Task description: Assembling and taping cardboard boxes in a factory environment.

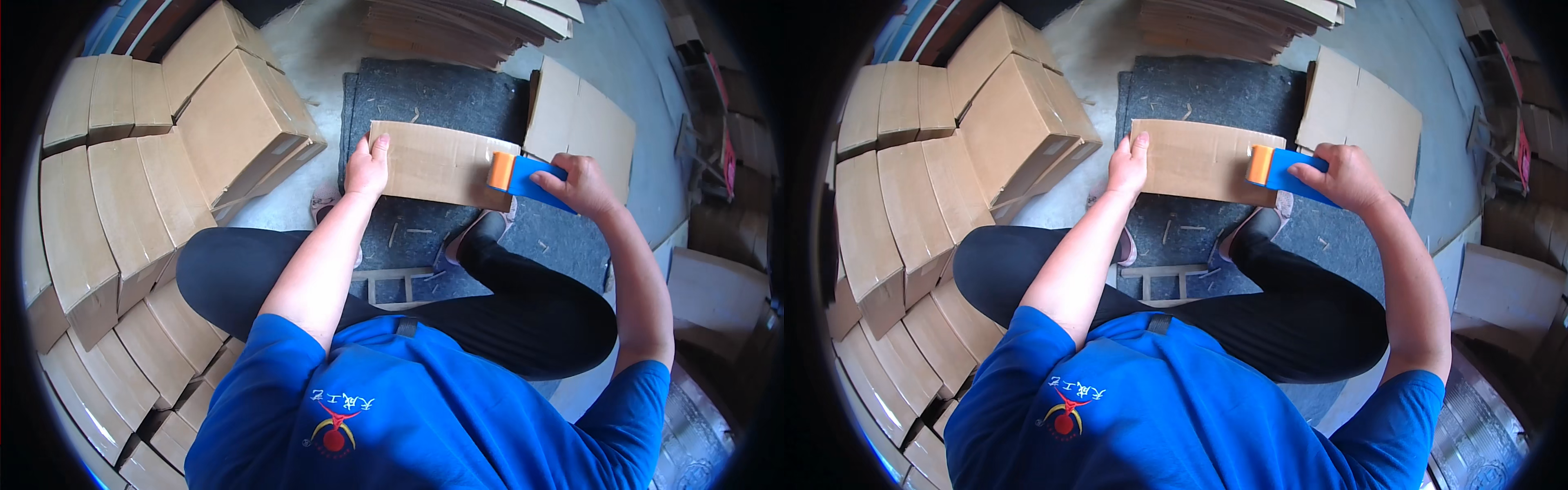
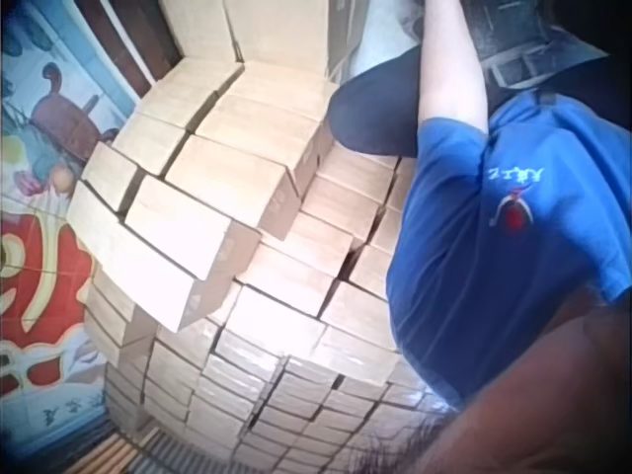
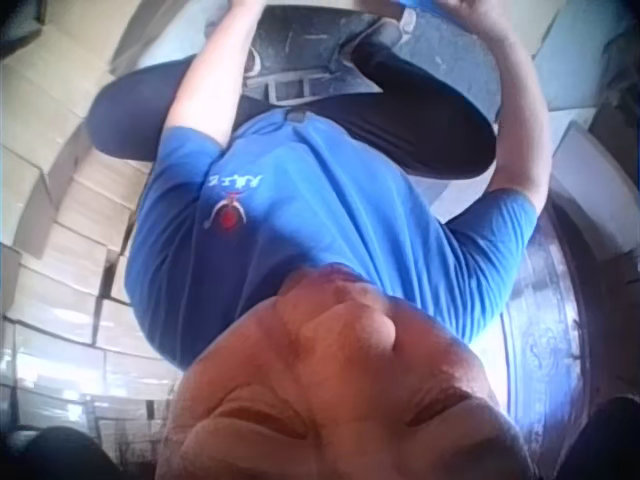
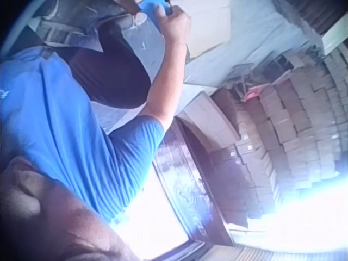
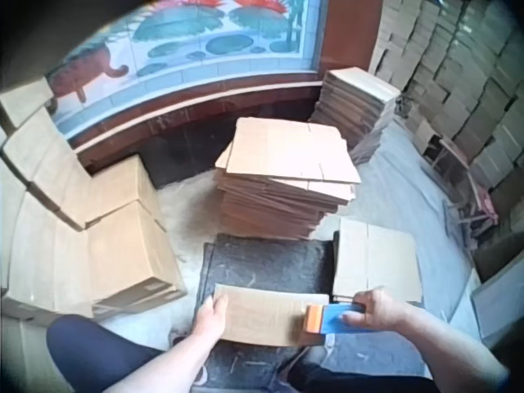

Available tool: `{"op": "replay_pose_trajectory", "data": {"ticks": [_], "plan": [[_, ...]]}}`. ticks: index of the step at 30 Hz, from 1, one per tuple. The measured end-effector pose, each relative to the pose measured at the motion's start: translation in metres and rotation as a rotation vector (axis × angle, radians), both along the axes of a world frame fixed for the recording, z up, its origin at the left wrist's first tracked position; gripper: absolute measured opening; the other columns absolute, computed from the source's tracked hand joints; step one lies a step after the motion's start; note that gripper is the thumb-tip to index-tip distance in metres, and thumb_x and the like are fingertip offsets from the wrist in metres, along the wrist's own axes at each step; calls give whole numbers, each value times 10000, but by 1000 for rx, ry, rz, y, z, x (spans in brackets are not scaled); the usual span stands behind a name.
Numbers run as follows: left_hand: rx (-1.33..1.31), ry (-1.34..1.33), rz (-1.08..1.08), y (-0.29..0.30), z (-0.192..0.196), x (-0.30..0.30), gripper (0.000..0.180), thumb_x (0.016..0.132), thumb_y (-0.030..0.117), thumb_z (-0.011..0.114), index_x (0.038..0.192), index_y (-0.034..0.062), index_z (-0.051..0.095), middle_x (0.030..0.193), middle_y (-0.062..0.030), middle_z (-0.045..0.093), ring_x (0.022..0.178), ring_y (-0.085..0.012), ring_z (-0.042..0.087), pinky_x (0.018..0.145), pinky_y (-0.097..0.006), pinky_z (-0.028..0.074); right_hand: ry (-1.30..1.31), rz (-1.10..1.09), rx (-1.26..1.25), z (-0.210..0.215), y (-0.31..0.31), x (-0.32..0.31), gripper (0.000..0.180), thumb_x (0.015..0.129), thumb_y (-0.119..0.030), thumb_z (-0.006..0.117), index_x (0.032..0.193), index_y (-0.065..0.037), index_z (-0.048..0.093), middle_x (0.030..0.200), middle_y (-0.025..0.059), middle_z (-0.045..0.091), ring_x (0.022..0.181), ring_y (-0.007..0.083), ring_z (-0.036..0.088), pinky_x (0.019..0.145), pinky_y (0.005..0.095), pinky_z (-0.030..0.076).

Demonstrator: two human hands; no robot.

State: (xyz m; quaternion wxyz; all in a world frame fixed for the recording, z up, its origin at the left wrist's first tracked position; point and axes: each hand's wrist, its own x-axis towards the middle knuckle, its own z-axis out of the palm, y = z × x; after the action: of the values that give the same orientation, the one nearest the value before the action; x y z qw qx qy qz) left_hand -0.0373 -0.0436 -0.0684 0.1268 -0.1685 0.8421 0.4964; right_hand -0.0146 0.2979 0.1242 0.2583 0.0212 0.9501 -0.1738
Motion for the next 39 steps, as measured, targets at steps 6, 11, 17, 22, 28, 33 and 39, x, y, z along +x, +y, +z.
{"op": "replay_pose_trajectory", "data": {"ticks": [6, 11, 17, 22, 28, 33, 39], "plan": [[-13, 14, -9, 5, 15, 1, 580, 992, 522, 477, 1368, 82, 519, 1181, -225, 664, 1128, -394, 621, 960, -431, 474, 60, 17, 9, -27, 46, 10, 550, 848, -557, 679, 886, -10, 715, 757, 168, 688, 671, 298, 681, 691, 399, 558], [-650, 245, -63, 23, 29, 10, 518, 1005, 393, 494, 1423, 87, 466, 1503, -183, 432, 1420, -325, 372, 1151, -478, 277, 81, 27, -14, -35, 53, 12, 541, 841, -555, 691, 874, -15, 713, 745, 178, 679, 668, 295, 681, 689, 401, 557], [-481, 603, -818, 113, 79, 25, 694, 891, 372, 650, 1473, 84, 405, 1583, -126, 314, 1507, -265, 194, 1230, -501, 72, 106, -12, -48, -41, 56, 15, 534, 830, -557, 703, 867, -25, 716, 733, 172, 683, 680, 295, 690, 689, 400, 558], [-520, 410, -936, 168, 90, 21, 1153, 605, 739, 767, 1533, 220, 319, 1612, -134, 224, 1520, -298, 109, 1208, -583, -20, 125, 55, 5, -36, 50, 15, 506, 832, -519, 716, 910, -19, 718, 781, 176, 693, 703, 313, 691, 689, 405, 556], [-554, 320, -978, 176, 90, 8, 1070, 553, 670, 838, 1477, 346, 404, 1583, -150, 285, 1493, -343, 198, 1187, -622, 20, 207, 57, -52, -47, 62, 24, 530, 818, -569, 696, 857, -41, 719, 734, 174, 687, 701, 342, 689, 692, 428, 555], [-497, 328, -982, 179, 88, 3, 903, 581, 594, 845, 1382, 335, 517, 1575, -153, 301, 1494, -358, 189, 1181, -636, -3, 218, 36, -89, -50, 68, 29, 512, 810, -545, 711, 860, -35, 715, 735, 178, 685, 696, 349, 685, 691, 436, 552], [-499, 251, -1003, 181, 95, -2, 696, 628, 479, 820, 1253, 280, 588, 1514, -152, 381, 1487, -391, 188, 1162, -668, -22, 138, -68, -112, -30, 80, 29, 531, 801, -535, 738, 878, -11, 706, 701, 168, 670, 668, 302, 688, 666, 400, 556]]}}
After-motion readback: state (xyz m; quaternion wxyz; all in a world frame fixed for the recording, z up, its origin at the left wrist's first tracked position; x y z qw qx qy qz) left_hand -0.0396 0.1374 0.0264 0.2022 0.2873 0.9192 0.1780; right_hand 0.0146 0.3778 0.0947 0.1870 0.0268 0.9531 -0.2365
